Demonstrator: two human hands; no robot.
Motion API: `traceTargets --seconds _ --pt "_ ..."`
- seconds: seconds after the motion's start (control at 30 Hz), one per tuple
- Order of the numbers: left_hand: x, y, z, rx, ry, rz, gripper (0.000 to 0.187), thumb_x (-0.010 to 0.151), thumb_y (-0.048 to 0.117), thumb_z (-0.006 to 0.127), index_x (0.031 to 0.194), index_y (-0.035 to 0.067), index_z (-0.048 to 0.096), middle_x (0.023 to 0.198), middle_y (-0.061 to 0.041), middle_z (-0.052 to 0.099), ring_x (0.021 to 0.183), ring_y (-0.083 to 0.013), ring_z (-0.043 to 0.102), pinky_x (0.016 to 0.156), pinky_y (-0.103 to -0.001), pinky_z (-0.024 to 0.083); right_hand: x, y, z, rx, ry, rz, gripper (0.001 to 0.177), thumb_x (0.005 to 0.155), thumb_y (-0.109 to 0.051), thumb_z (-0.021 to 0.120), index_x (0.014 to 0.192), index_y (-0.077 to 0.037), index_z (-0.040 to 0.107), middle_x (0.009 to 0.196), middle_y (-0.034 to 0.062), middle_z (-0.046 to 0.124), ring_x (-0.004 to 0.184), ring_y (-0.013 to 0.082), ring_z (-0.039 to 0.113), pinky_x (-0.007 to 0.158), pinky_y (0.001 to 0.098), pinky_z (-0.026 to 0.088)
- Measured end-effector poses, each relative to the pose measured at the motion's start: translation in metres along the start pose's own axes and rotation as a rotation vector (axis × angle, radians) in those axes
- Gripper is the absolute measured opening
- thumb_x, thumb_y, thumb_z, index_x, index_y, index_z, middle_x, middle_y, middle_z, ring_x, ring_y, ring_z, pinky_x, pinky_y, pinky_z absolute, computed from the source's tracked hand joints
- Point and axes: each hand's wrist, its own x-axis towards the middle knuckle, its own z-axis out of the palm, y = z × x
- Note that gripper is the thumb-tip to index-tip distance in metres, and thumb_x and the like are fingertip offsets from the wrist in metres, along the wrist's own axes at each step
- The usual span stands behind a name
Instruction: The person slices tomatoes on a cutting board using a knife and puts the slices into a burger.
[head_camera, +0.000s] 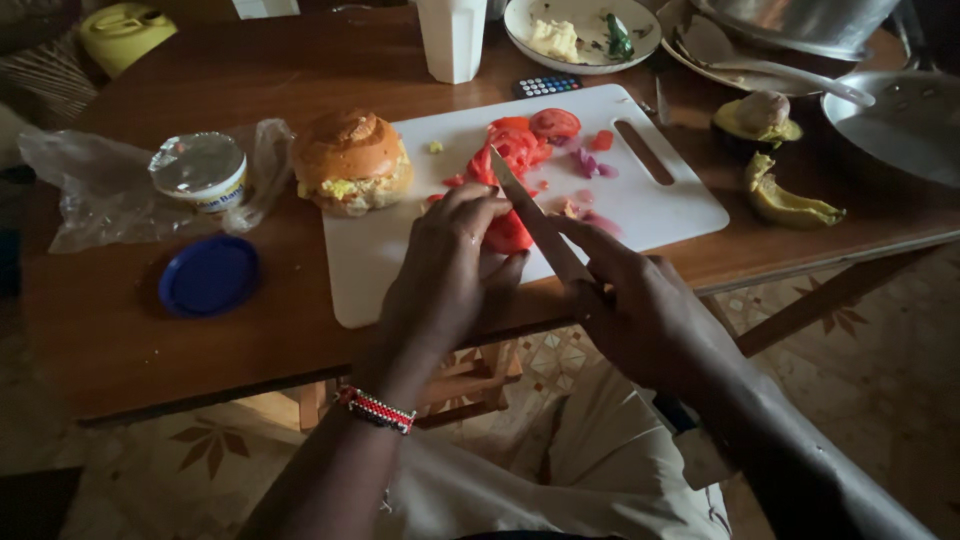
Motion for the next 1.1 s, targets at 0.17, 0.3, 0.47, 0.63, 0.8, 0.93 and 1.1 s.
traceTargets --seconds 0.17,0.3,0.47,0.63,0.8,0.93,1.1 --pt "0.001 0.005 -0.006 -0.107 -0.006 -0.037 0.03 0.08 0.006 0.079 0.108 0.003 0.07 0.109 -0.014 0.071 0.101 -0.032 0.07 0.086 -0.041 0.056 -0.001 -0.01 0.001 -0.097 -0.02 0.122 0.056 0.09 -0.015 0.059 0.145 -0.02 0.052 0.079 0.0208 0.073 0.08 0.0385 0.074 0.073 0.0477 0.054" --pt "0.002 0.008 -0.007 -0.088 -0.01 -0.047 0.023 0.077 0.003 0.077 0.098 0.004 0.069 0.101 -0.013 0.071 0.096 -0.0321 0.07 0.081 -0.041 0.056 0.0 -0.018 0.002 -0.136 -0.055 0.164 0.067 0.089 -0.013 0.058 0.154 -0.027 0.049 0.084 0.0232 0.072 0.084 0.0425 0.071 0.072 0.0517 0.052" --pt "0.001 0.007 -0.008 -0.097 -0.039 -0.079 0.026 0.077 0.002 0.076 0.102 0.005 0.068 0.099 -0.012 0.07 0.093 -0.0315 0.07 0.077 -0.041 0.056 0.002 -0.019 0.005 -0.135 -0.032 0.06 0.062 0.088 -0.01 0.056 0.148 -0.024 0.049 0.088 0.0246 0.071 0.083 0.0438 0.07 0.071 0.0529 0.052" --pt "0.0 0.005 -0.006 -0.077 -0.04 -0.079 0.025 0.079 0.003 0.077 0.102 0.006 0.068 0.101 -0.013 0.069 0.093 -0.0329 0.068 0.078 -0.043 0.055 0.003 -0.02 0.005 -0.162 -0.025 0.002 0.064 0.087 -0.009 0.056 0.149 -0.023 0.05 0.091 0.0246 0.071 0.084 0.0451 0.069 0.069 0.0543 0.052" --pt "0.001 0.002 -0.004 -0.038 -0.064 -0.099 0.027 0.077 0.004 0.077 0.103 0.006 0.068 0.101 -0.013 0.069 0.095 -0.0327 0.068 0.08 -0.045 0.054 0.001 -0.023 0.004 -0.202 -0.045 0.053 0.058 0.09 -0.013 0.057 0.146 -0.024 0.051 0.087 0.0249 0.071 0.084 0.0457 0.069 0.07 0.0553 0.051" --pt "-0.001 0.001 0.0 -0.013 -0.022 -0.076 0.025 0.082 0.009 0.076 0.105 0.006 0.069 0.103 -0.014 0.07 0.095 -0.0353 0.066 0.08 -0.046 0.053 0.005 -0.019 0.003 -0.193 -0.055 0.038 0.06 0.088 -0.01 0.055 0.146 -0.023 0.051 0.088 0.024 0.072 0.082 0.0438 0.07 0.068 0.0537 0.052" --pt "-0.005 0.0 0.002 0.08 -0.02 -0.064 0.037 0.08 0.017 0.079 0.112 0.007 0.064 0.107 -0.015 0.066 0.101 -0.0376 0.063 0.087 -0.049 0.05 0.007 -0.013 0.002 -0.088 -0.023 0.034 0.058 0.09 -0.014 0.061 0.146 -0.024 0.053 0.087 0.0151 0.076 0.08 0.0283 0.075 0.067 0.0459 0.056"
